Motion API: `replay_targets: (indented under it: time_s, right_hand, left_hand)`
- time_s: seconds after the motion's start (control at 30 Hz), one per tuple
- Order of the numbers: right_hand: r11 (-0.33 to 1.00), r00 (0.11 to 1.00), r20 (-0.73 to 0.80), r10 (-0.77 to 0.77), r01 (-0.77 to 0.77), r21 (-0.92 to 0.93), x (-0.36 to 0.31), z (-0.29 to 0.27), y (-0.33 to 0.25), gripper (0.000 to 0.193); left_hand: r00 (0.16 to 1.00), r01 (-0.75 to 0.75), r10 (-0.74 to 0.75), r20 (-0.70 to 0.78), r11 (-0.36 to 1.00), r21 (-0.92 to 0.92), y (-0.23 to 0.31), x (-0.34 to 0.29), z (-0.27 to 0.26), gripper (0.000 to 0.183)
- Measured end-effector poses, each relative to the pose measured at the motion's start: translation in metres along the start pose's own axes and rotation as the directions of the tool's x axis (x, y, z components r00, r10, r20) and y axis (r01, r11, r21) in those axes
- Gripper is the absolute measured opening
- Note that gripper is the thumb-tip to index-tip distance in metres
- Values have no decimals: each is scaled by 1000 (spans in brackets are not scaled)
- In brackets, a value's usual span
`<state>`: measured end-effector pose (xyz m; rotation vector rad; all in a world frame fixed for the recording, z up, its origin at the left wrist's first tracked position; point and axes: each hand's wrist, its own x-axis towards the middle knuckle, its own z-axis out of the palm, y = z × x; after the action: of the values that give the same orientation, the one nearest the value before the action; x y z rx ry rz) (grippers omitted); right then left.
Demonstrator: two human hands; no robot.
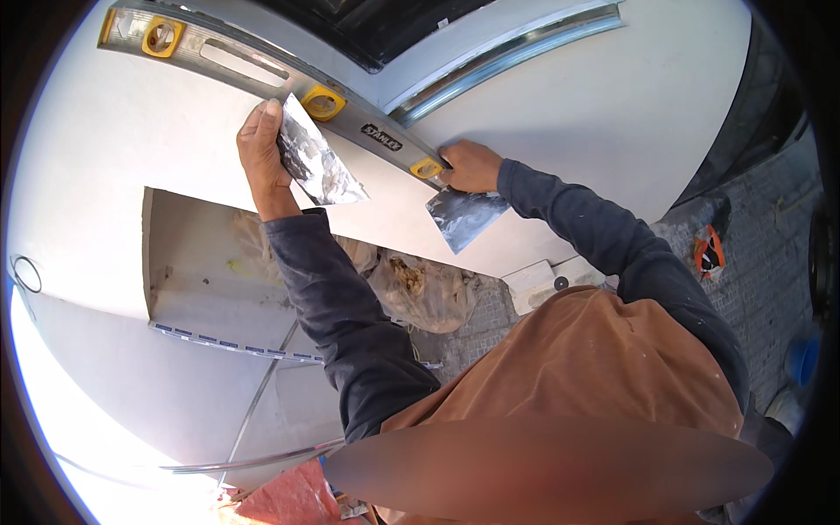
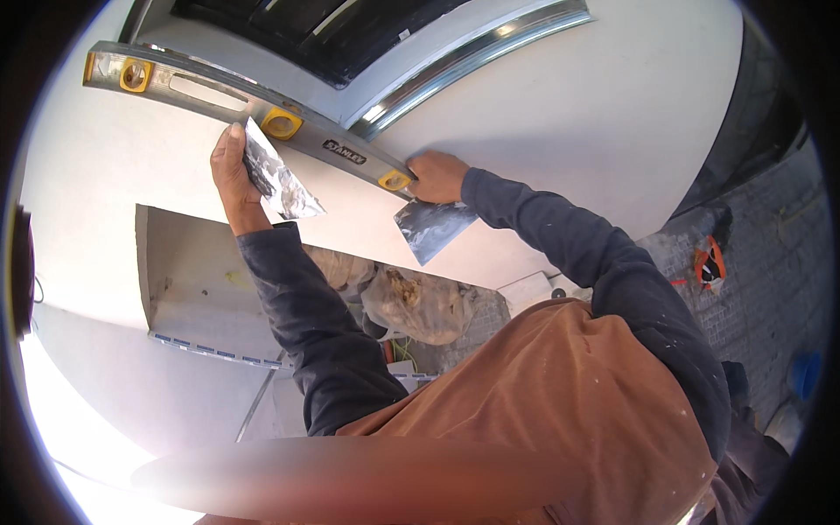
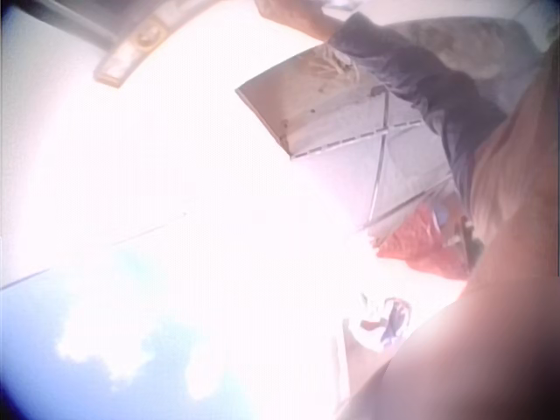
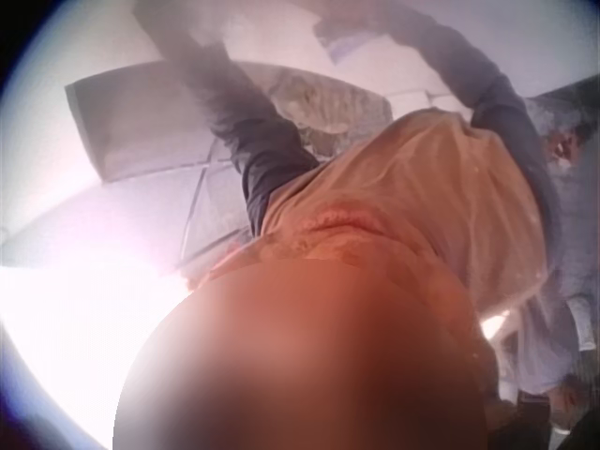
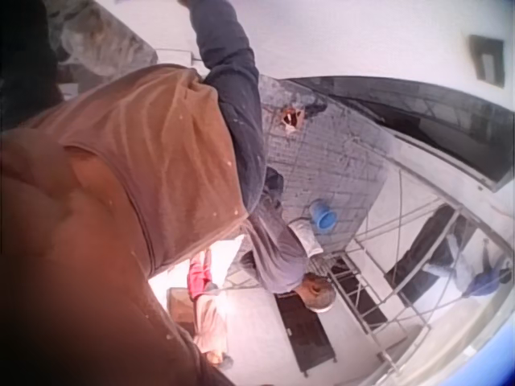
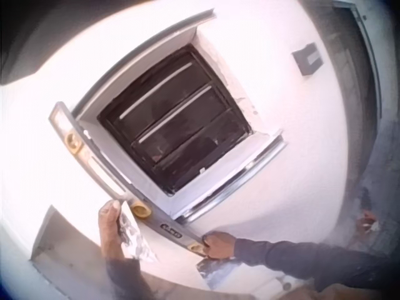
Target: The person applies plaster to a wall using a trowel and a spirit level. They repeatedly smooth the plaster along the wall surface and check alignment with the level.
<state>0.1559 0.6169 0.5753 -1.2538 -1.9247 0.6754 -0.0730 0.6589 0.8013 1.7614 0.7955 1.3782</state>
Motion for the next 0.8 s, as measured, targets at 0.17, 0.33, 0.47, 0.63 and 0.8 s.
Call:
replay_targets:
  time_s: [0.17,0.33,0.47,0.63,0.8]
  right_hand:
    - [999,1000,23,-16,17,-32,0,0,1,34]
    - [999,1000,23,-13,14,-43,1,-1,-1,34]
    - [999,1000,27,-4,6,-43,0,-2,-2,35]
    - [999,999,33,-3,5,-50,0,-2,-4,36]
    - [999,999,41,-3,5,-50,1,-2,-3,36]
  left_hand:
    - [1000,7,-7,-25,1000,-14,-2,1,-1,26]
    - [999,6,-6,-40,1000,-1,-5,3,-4,29]
    - [1000,-4,5,-20,1000,25,-5,3,-5,34]
    - [1000,-5,4,-24,999,-43,-4,2,-3,27]
    - [997,27,-29,-77,999,-18,-5,4,-5,28]
